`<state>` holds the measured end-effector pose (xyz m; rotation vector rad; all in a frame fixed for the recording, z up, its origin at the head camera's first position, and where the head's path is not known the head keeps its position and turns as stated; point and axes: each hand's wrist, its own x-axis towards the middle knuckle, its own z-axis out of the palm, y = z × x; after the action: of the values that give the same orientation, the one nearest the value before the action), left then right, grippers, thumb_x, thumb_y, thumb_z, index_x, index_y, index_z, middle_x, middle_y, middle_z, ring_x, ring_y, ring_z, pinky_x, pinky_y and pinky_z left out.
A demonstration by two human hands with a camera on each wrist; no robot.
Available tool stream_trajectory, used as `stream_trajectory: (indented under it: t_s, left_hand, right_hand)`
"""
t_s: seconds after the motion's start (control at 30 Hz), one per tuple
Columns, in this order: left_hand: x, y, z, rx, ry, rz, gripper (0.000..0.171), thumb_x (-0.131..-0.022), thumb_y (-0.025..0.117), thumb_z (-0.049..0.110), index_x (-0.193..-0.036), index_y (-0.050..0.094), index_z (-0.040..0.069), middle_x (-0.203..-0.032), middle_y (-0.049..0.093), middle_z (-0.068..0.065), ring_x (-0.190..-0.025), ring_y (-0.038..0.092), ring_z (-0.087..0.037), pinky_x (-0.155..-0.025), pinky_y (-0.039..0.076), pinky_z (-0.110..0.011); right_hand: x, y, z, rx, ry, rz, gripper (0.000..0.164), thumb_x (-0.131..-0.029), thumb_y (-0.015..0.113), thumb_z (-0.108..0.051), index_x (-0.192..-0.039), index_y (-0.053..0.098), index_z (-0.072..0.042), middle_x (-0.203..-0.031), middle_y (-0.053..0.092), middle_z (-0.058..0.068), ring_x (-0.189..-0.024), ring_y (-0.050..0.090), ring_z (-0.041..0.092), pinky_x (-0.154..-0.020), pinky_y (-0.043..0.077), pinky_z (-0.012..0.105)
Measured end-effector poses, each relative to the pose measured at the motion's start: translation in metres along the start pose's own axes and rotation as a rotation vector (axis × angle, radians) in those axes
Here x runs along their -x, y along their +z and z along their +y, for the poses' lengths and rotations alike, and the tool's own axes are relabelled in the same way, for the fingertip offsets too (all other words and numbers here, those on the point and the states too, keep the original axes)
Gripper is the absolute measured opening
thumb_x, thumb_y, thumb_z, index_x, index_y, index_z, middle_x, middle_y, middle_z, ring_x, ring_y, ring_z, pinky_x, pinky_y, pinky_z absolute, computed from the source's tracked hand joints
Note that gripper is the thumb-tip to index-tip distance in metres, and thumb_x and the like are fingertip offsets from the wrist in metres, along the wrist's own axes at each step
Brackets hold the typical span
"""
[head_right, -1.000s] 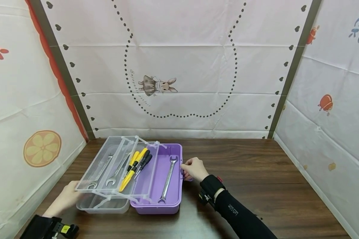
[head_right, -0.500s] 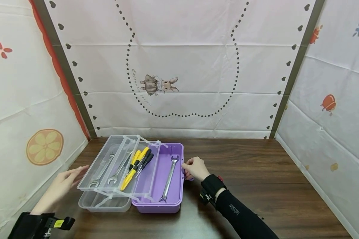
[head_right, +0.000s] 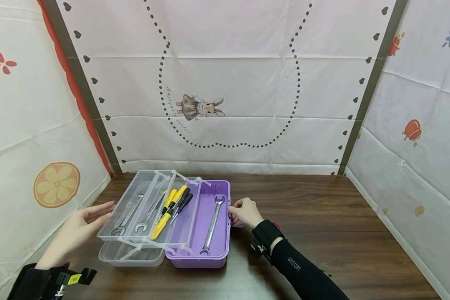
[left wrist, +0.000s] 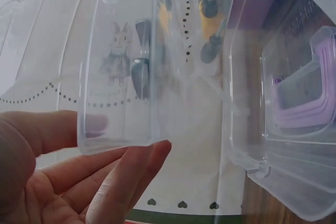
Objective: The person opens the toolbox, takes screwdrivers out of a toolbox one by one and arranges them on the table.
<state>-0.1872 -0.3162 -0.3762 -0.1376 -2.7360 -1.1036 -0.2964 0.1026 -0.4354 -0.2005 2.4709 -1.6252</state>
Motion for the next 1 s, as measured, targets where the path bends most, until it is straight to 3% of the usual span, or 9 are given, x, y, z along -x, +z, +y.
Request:
stream_trajectory:
  t_s: [0.07,0.17,0.3,0.37,0.43,0.53,0.63,0.83,1.0]
  left_hand:
    - [-0.001,0.0,-0.001,-0.001,0.025,0.004,0.046,-0.099,0.06,0.015,-0.137,0.052,-0.008,-0.132,0.061,-0.026,-0.111,0.066,-0.013,-0.078,0.046,-0.004]
    - [-0.002,0.0,-0.003,0.005,0.052,-0.006,0.044,-0.096,0.062,0.008,-0.135,0.053,-0.01,-0.129,0.062,-0.028,-0.1,0.063,0.006,-0.077,0.049,-0.006]
    - [-0.002,-0.002,-0.002,-0.008,0.064,-0.015,0.044,-0.095,0.064,0.008,-0.133,0.055,-0.011,-0.126,0.063,-0.029,-0.098,0.06,0.01,-0.076,0.05,-0.008]
    - [-0.003,-0.002,-0.002,-0.029,0.066,-0.014,0.043,-0.094,0.065,0.008,-0.132,0.056,-0.01,-0.125,0.064,-0.029,-0.097,0.061,0.009,-0.076,0.05,-0.009]
    - [-0.003,-0.002,-0.001,-0.057,0.058,-0.014,0.042,-0.093,0.065,0.007,-0.131,0.058,-0.009,-0.124,0.065,-0.027,-0.097,0.063,0.004,-0.075,0.051,-0.01]
    - [-0.005,-0.003,0.0,-0.096,0.055,-0.023,0.04,-0.092,0.066,0.005,-0.13,0.06,-0.008,-0.123,0.066,-0.027,-0.1,0.071,-0.016,-0.073,0.054,-0.015]
    - [-0.006,-0.004,0.001,-0.148,0.067,-0.032,0.038,-0.091,0.067,0.005,-0.127,0.063,-0.007,-0.122,0.066,-0.026,-0.103,0.069,-0.033,-0.07,0.055,-0.021]
    - [-0.008,-0.006,0.003,-0.205,0.082,-0.043,0.036,-0.088,0.068,0.003,-0.122,0.066,-0.007,-0.118,0.068,-0.026,-0.096,0.071,-0.032,-0.065,0.053,-0.022]
    - [-0.01,-0.008,0.004,-0.206,0.078,-0.055,0.035,-0.086,0.068,0.003,-0.119,0.067,-0.008,-0.111,0.071,-0.025,-0.093,0.073,-0.032,-0.067,0.056,-0.026]
  right_hand:
    - [0.0,0.0,0.0,-0.002,-0.004,-0.002,0.018,-0.09,0.059,-0.01,-0.086,0.068,0.005,-0.063,0.063,0.005,-0.051,0.06,0.009,-0.055,0.059,0.031]
    - [0.0,-0.001,0.0,-0.01,-0.005,-0.001,0.018,-0.09,0.059,-0.009,-0.085,0.068,0.005,-0.063,0.063,0.006,-0.051,0.06,0.009,-0.055,0.059,0.031]
    - [0.001,-0.002,-0.004,0.012,-0.024,-0.014,0.018,-0.09,0.059,-0.008,-0.084,0.068,0.006,-0.064,0.065,0.01,-0.051,0.061,0.01,-0.055,0.06,0.032]
    - [0.001,-0.004,-0.007,0.085,-0.062,-0.028,0.018,-0.089,0.06,-0.007,-0.082,0.068,0.007,-0.065,0.067,0.014,-0.051,0.063,0.011,-0.054,0.059,0.032]
    - [0.001,-0.007,-0.014,0.236,-0.134,-0.025,0.016,-0.087,0.064,-0.007,-0.077,0.068,0.005,-0.064,0.068,0.014,-0.051,0.062,0.012,-0.053,0.059,0.032]
    - [-0.001,-0.01,-0.029,0.523,-0.26,0.027,0.017,-0.082,0.07,-0.009,-0.068,0.065,-0.001,-0.061,0.066,0.008,-0.051,0.059,0.012,-0.051,0.052,0.029]
    - [-0.003,-0.009,-0.047,0.745,-0.363,0.1,0.019,-0.079,0.074,-0.01,-0.066,0.061,-0.007,-0.063,0.061,0.002,-0.055,0.056,0.015,-0.051,0.044,0.029]
    - [-0.005,0.013,-0.074,0.893,-0.544,0.179,0.018,-0.079,0.079,-0.011,-0.077,0.061,-0.009,-0.075,0.065,0.002,-0.071,0.064,0.022,-0.056,0.051,0.037]
    - [-0.008,0.038,-0.085,0.954,-0.751,0.136,0.019,-0.081,0.08,-0.014,-0.095,0.069,-0.009,-0.096,0.071,0.003,-0.093,0.067,0.022,-0.075,0.057,0.036]
